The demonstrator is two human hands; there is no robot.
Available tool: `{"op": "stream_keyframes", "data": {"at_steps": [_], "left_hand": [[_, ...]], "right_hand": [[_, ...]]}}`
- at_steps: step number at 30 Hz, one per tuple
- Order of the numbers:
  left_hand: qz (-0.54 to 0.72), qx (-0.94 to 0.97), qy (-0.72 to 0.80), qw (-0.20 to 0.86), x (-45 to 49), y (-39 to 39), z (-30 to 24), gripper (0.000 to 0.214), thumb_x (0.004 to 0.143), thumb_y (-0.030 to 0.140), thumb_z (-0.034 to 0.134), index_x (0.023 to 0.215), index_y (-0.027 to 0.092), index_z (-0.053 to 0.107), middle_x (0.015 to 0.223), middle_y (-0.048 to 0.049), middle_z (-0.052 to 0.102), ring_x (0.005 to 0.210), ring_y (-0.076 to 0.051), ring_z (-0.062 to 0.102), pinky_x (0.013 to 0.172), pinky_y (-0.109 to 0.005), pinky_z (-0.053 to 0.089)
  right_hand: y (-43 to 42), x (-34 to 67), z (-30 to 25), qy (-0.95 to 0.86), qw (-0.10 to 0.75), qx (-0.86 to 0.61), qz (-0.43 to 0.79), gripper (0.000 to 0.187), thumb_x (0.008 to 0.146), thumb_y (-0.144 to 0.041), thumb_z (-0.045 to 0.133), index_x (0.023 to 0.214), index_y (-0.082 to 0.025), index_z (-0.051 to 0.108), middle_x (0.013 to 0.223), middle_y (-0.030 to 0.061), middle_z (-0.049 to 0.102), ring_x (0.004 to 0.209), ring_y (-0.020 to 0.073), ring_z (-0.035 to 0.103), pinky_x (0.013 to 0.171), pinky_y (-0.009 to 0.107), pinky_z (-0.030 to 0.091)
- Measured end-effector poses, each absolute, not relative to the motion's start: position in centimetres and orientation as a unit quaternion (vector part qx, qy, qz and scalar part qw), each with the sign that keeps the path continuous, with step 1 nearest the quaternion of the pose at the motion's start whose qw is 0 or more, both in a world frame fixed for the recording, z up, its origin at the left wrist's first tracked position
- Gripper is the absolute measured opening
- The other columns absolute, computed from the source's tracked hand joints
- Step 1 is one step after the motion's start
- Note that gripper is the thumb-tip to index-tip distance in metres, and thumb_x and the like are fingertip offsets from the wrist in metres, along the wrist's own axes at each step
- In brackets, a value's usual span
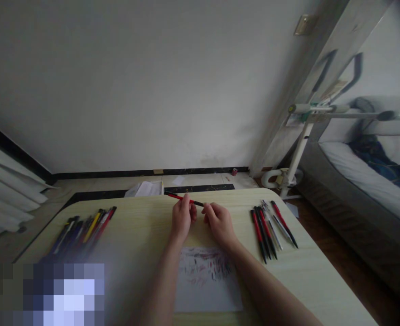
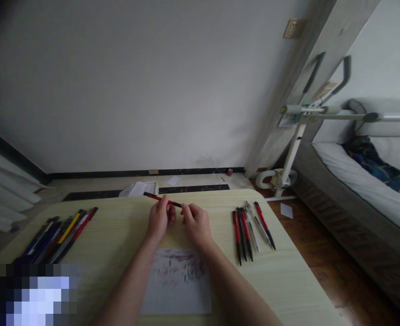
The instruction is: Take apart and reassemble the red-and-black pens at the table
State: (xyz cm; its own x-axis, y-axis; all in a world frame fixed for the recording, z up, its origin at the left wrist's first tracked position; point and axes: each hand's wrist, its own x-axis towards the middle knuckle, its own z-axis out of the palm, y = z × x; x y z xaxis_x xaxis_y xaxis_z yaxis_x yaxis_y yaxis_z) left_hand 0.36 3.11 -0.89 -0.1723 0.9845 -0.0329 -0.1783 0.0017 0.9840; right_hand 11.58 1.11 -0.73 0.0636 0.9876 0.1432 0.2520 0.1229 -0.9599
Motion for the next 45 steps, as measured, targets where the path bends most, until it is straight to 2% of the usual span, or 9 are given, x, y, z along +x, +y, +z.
{"op": "stream_keyframes", "data": {"at_steps": [29, 45], "left_hand": [[0.57, 0.412, 0.505, 0.5, 0.22, 3.29, -1.06, 0.045, 0.078, 0.053, 0.043, 0.051, 0.017, 0.043, 0.039, 0.0025, 0.044, 0.033, -0.008, 0.039, 0.035, -0.02, 0.028], [0.585, 0.387, 0.495, 0.514, 0.31, 3.27, -1.03, 0.043, 0.076, 0.054, 0.046, 0.054, 0.018, 0.038, 0.043, 0.0032, 0.046, 0.033, -0.008, 0.04, 0.035, -0.02, 0.028]], "right_hand": [[0.92, 11.81, -0.41, -0.597, 0.495, -0.518, 0.361, 0.035, 0.086, -0.038, 0.042, 0.065, -0.015, 0.058, 0.054, 0.0002, 0.055, 0.05, 0.011, 0.048, 0.05, 0.021, 0.035], [1.05, 11.7, -0.4, -0.57, 0.503, -0.529, 0.377, 0.039, 0.084, -0.045, 0.042, 0.068, -0.014, 0.061, 0.053, 0.0004, 0.054, 0.048, 0.0109, 0.047, 0.048, 0.021, 0.035]]}}
